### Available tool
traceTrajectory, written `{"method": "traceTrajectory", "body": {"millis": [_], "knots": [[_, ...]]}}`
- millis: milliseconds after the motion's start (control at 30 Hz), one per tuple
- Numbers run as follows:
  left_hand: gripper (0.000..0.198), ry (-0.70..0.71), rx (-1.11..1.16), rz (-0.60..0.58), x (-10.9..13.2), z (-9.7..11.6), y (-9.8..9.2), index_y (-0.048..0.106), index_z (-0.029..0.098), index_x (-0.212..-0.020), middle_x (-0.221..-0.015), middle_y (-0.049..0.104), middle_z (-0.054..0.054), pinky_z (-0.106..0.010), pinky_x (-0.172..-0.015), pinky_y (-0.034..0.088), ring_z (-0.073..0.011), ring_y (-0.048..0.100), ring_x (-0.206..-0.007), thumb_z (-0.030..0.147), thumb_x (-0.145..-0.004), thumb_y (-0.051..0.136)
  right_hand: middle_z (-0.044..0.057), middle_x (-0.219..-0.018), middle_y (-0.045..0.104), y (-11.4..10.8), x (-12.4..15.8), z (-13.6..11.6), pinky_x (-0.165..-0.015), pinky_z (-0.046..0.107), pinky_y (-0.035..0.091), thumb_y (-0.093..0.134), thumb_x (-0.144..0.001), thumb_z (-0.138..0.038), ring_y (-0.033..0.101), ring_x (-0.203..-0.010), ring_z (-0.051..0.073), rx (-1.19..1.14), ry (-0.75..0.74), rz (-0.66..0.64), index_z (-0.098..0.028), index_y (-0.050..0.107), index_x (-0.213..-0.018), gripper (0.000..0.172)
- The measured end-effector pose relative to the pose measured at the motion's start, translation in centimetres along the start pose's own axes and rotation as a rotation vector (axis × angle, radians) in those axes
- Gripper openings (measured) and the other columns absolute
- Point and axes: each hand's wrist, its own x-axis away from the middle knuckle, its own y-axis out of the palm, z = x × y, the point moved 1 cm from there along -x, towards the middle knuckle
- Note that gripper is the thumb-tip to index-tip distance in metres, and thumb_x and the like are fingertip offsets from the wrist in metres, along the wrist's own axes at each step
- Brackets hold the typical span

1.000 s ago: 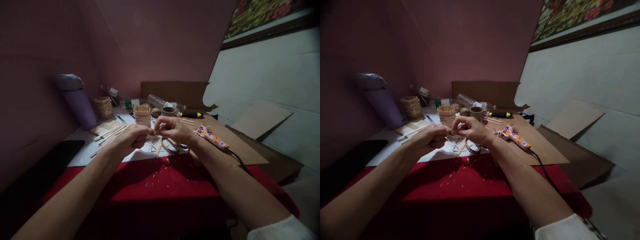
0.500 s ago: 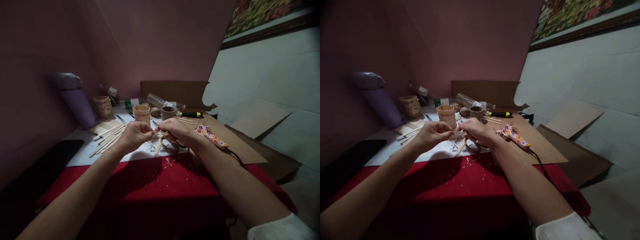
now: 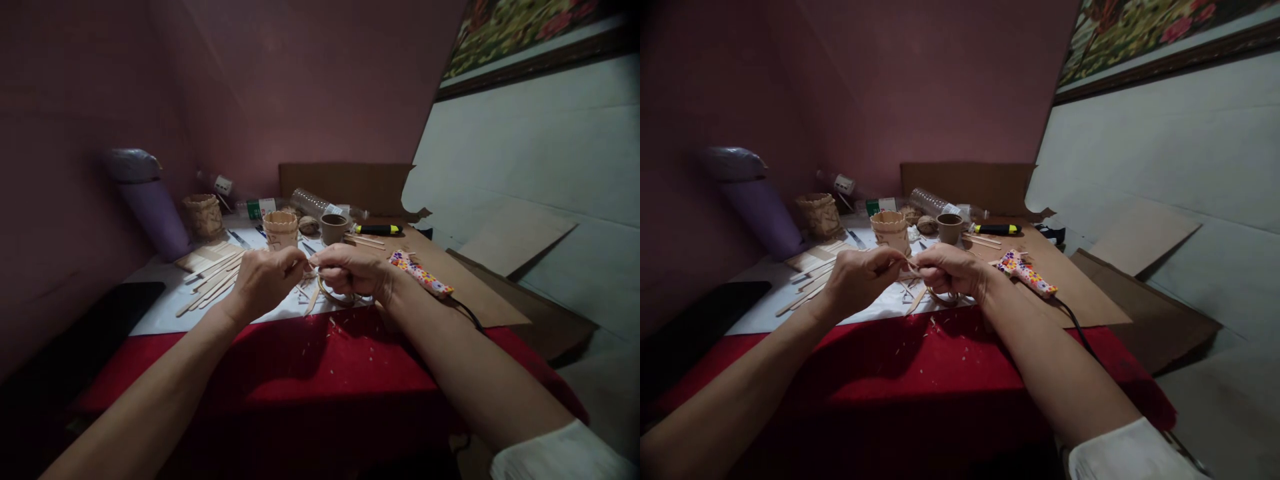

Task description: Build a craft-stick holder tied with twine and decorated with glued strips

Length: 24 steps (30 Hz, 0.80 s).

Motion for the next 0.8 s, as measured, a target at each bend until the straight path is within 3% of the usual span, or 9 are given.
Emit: {"method": "traceTrajectory", "body": {"millis": [200,433,800], "knots": [[0.021,0.084,-0.107,0.018,0.1,-0.1,0.1,0.068,0.017,-0.074,-0.053,0.063,0.0,-0.023,-0.047,0.029,-0.0095,0.049,-0.043,0.026,-0.085,0.053,-0.012,-0.038,0.027,0.0,0.2,-0.1,-0.03,0.012,0.016,0.051,-0.083,-0.02,0.011,-0.035,0.003,-0.006,0.0,-0.001,-0.017,0.045,-0.062,0.022],[0.026,0.318,-0.263,0.042,-0.1,0.5,-0.6,0.062,0.016,-0.07,-0.05,0.057,0.002,-0.026,-0.049,0.027,-0.0106,0.05,-0.045,0.025,-0.09,0.049,-0.011,-0.036,0.029,-0.3,0.2,0.1,-0.029,0.011,0.019,0.054,-0.084,-0.025,0.013,-0.032,0.002,-0.051,0.002,-0.122,-0.016,0.046,-0.06,0.027],[0.021,0.371,-0.309,0.024,0.0,0.9,-1.0,0.063,0.016,-0.072,-0.05,0.057,0.002,-0.028,-0.048,0.026,-0.0123,0.049,-0.046,0.021,-0.089,0.05,-0.014,-0.038,0.03,-0.5,0.4,0.0,-0.029,0.011,0.017,0.063,-0.078,-0.024,0.012,-0.033,0.002,-0.018,0.006,-0.066,-0.016,0.048,-0.074,0.017]]}}
